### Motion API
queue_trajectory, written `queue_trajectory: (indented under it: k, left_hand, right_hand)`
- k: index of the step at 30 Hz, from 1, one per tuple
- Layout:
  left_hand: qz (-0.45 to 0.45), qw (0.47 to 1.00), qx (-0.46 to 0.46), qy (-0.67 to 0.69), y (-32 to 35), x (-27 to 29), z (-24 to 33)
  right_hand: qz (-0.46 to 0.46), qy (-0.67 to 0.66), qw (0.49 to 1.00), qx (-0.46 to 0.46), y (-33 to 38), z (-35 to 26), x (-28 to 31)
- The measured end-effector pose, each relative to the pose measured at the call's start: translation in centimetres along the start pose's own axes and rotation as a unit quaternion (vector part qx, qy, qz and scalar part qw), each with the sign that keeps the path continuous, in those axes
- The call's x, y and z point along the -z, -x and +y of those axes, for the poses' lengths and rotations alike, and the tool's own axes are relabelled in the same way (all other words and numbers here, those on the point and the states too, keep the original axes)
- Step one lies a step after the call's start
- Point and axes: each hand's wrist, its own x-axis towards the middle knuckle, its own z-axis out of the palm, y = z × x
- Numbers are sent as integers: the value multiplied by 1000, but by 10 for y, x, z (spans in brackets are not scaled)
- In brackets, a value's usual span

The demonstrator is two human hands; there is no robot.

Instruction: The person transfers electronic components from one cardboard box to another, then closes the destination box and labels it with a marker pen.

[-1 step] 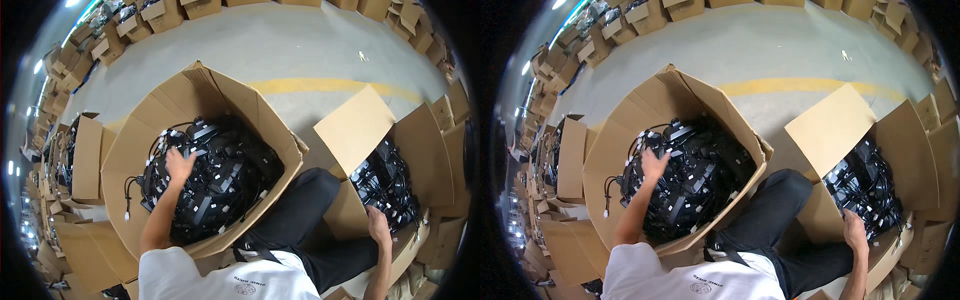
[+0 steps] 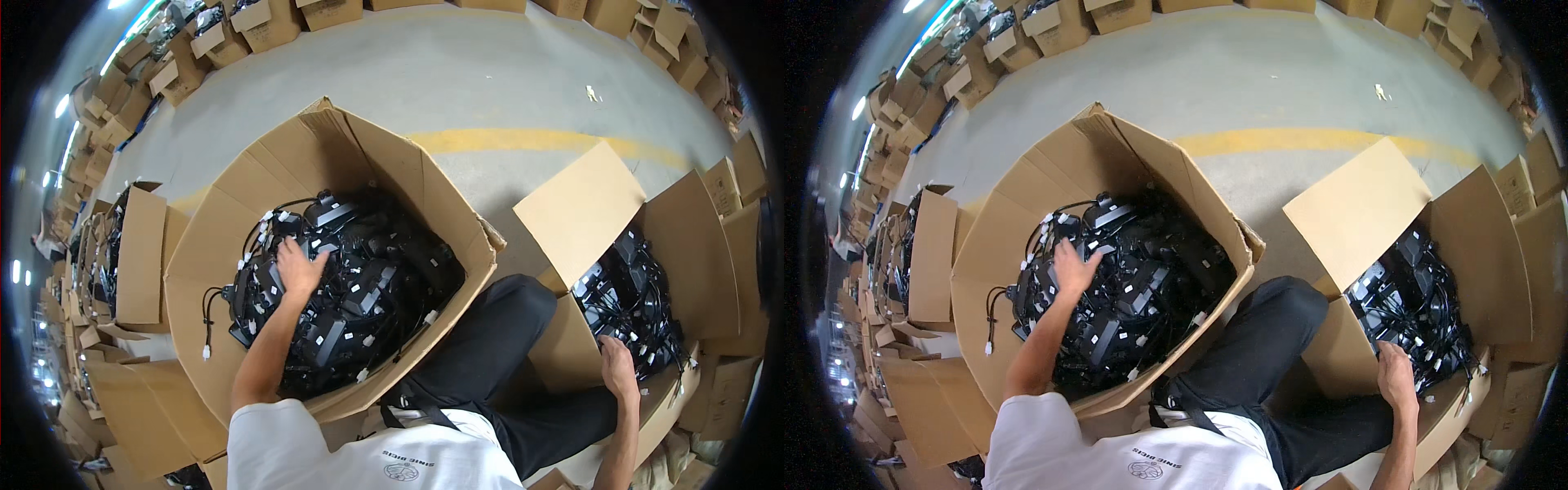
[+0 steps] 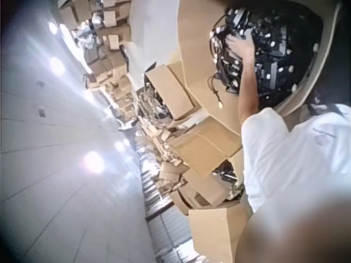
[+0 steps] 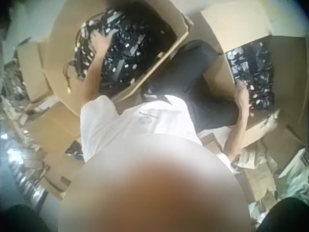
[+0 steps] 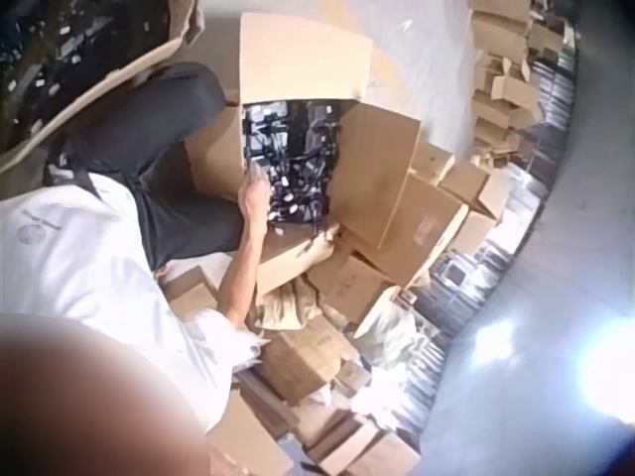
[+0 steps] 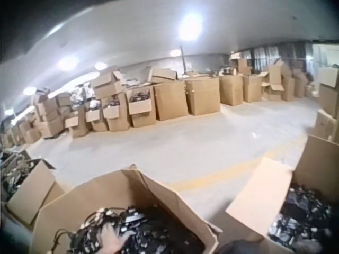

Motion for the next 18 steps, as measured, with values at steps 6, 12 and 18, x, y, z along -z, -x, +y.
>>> queue_trajectory:
  k: [6,12,18]
  left_hand:
    - [12,995,85,-49,3,-37,-12]
    - [89,982,50,-159,25,1,-24]
    - [-22,978,199,-59,5,10,-54]
  right_hand:
    - [16,17,999,-23,4,-17,2]
    - [26,-6,999,-41,12,-8,9]
    - [28,-45,999,-11,9,1,3]
